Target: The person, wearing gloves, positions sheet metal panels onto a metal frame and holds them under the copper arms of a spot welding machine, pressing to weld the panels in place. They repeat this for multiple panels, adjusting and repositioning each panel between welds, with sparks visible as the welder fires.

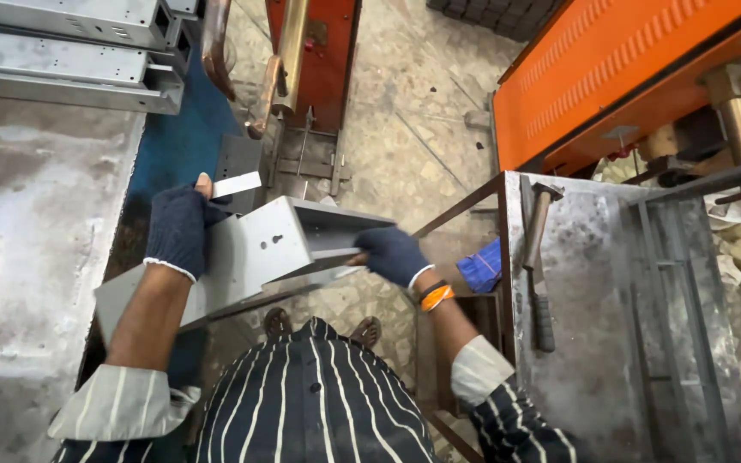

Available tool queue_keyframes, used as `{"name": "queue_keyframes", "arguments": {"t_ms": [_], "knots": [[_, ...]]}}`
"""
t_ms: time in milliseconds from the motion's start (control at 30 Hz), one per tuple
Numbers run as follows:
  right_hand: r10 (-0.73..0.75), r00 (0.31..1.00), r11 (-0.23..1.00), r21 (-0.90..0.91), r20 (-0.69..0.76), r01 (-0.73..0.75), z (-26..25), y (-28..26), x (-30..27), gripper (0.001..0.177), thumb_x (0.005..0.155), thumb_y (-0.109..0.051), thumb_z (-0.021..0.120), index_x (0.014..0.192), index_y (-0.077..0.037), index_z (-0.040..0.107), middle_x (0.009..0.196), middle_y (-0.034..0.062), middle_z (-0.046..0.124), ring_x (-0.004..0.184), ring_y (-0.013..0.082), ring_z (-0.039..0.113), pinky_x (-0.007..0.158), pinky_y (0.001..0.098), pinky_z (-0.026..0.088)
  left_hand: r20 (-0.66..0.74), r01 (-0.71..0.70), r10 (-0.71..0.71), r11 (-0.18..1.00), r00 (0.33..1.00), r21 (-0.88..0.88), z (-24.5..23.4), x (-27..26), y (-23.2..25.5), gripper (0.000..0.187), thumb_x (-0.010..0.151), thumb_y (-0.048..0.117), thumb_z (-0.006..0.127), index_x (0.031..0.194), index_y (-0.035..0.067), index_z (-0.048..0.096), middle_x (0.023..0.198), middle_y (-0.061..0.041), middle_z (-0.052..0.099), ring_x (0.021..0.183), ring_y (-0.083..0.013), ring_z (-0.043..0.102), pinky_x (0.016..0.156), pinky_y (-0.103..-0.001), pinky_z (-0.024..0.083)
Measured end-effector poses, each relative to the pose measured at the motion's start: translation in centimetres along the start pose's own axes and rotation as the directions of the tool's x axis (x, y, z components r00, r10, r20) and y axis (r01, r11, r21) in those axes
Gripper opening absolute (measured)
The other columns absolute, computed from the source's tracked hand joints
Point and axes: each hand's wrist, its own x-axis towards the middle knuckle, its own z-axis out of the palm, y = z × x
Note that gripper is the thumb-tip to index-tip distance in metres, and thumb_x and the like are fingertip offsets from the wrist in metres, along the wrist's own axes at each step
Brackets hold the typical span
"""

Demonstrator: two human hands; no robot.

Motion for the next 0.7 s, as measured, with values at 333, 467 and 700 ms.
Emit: {"name": "queue_keyframes", "arguments": {"t_ms": [333, 467, 700], "knots": [[-0.114, 0.943, 0.864, 0.438, -0.312, 0.249, 2.0, -8.4, 0.6, 0.051, 0.107, -0.045, 0.052, 0.134, -0.002, 0.060, 0.124, 0.0193, 0.069, 0.117, 0.0351, 0.068, 0.098, 0.0411, 0.053, -0.117, -0.096, 0.100, 0.995, 0.988, 0.040, -0.3, -4.6, 3.6, 0.038, 0.105, 0.029, 0.061, 0.091, -0.004, 0.073, 0.072, 0.001, 0.063, 0.066, -0.0087, 0.049, 0.061, -0.032, 0.042], [-0.182, 0.903, 0.824, 0.440, -0.388, 0.356, 2.3, -9.1, 3.0, 0.052, 0.108, -0.045, 0.050, 0.132, -0.001, 0.062, 0.123, 0.0204, 0.069, 0.117, 0.0347, 0.068, 0.100, 0.0409, 0.052, -0.211, -0.098, 0.115, 0.991, 0.971, 0.088, -1.6, -4.9, 4.6, 0.037, 0.107, 0.028, 0.061, 0.096, -0.006, 0.072, 0.074, -0.002, 0.063, 0.068, -0.0100, 0.051, 0.063, -0.032, 0.043], [-0.135, 0.898, 0.846, 0.424, -0.419, 0.325, -1.0, -14.4, 6.3, 0.067, 0.094, -0.053, 0.066, 0.143, -0.007, 0.056, 0.149, 0.0174, 0.057, 0.132, 0.0326, 0.061, 0.099, 0.0384, 0.055, -0.290, -0.191, 0.195, 0.981, 0.937, 0.043, -4.0, -3.9, 4.4, 0.040, 0.113, 0.026, 0.056, 0.094, -0.006, 0.071, 0.075, -0.001, 0.059, 0.069, -0.0096, 0.048, 0.063, -0.029, 0.040]]}}
